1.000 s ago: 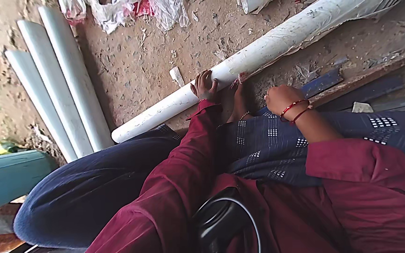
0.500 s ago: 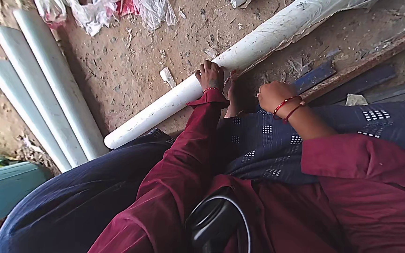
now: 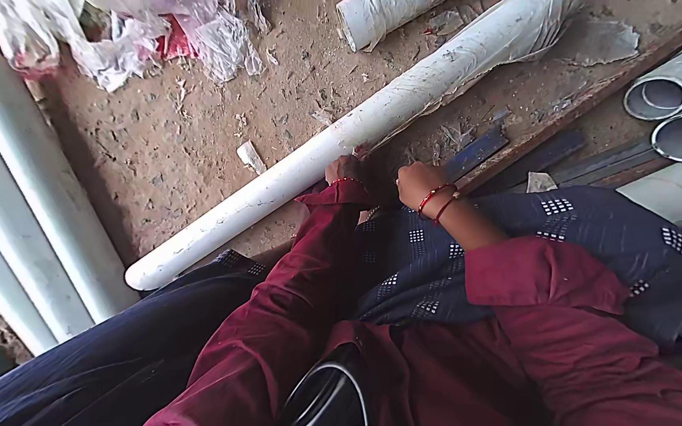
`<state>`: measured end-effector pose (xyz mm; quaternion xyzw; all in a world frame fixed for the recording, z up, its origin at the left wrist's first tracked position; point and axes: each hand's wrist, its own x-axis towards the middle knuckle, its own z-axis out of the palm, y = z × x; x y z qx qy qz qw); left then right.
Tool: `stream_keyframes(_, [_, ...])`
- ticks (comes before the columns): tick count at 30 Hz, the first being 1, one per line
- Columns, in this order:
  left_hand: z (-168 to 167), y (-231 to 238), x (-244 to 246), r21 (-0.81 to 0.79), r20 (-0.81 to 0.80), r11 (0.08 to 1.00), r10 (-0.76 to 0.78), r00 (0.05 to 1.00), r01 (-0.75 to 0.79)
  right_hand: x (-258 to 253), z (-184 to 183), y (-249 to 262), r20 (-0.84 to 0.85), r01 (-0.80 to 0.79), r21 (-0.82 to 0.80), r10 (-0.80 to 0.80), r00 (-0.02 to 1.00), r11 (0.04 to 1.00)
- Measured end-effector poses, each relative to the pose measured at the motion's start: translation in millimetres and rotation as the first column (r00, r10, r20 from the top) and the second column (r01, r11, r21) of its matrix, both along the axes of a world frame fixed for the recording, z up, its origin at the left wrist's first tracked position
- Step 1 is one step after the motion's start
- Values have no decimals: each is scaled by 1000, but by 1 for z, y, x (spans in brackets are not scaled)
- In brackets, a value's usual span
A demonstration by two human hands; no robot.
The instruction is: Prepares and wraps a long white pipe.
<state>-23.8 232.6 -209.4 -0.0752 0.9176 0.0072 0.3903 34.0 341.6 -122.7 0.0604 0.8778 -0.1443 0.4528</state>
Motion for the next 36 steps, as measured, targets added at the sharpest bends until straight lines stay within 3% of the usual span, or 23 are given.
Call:
stream_keyframes(3, [-11, -8, 3, 131, 12, 991, -37, 999, 35, -1, 3, 0, 4, 6, -10, -6, 1000, 1000])
stream_keyframes(7, [-58, -44, 15, 317, -214, 934, -96, 972, 162, 2, 3, -1, 1, 40, -15, -40, 999, 999])
stream_keyframes(14, [-40, -58, 1, 373, -109, 907, -169, 980, 198, 0, 6, 2, -7, 19, -20, -19, 1000, 1000])
stream_keyframes(18, [-33, -75, -11, 469, -143, 868, -105, 984, 161, 1, 0, 8, -67, 38, -14, -39, 997, 999])
stream_keyframes(21, [-13, -71, -10, 464, -122, 872, -109, 987, 153, -3, -10, 12, -111, 125, -54, -131, 985, 991])
stream_keyframes(24, [30, -54, 5, 432, 27, 898, -105, 994, 83, -6, -22, 14, -188, 223, -129, -244, 951, 966])
stream_keyframes(26, [36, -48, 16, 364, 87, 929, -104, 991, 66, -7, -27, 9, -257, 238, -132, -265, 929, 962])
stream_keyframes(32, [30, -51, 22, 353, 142, 935, -75, 987, 20, -14, -55, -16, -491, 35, 10, -26, 871, 999])
stream_keyframes(34, [30, -55, 19, 371, 163, 928, -104, 981, 36, -18, -68, -26, -568, -117, 41, 119, 814, 992])
stream_keyframes(36, [28, -61, 16, 402, 166, 914, -125, 978, 49, -20, -87, -34, -659, -300, 93, 284, 696, 950])
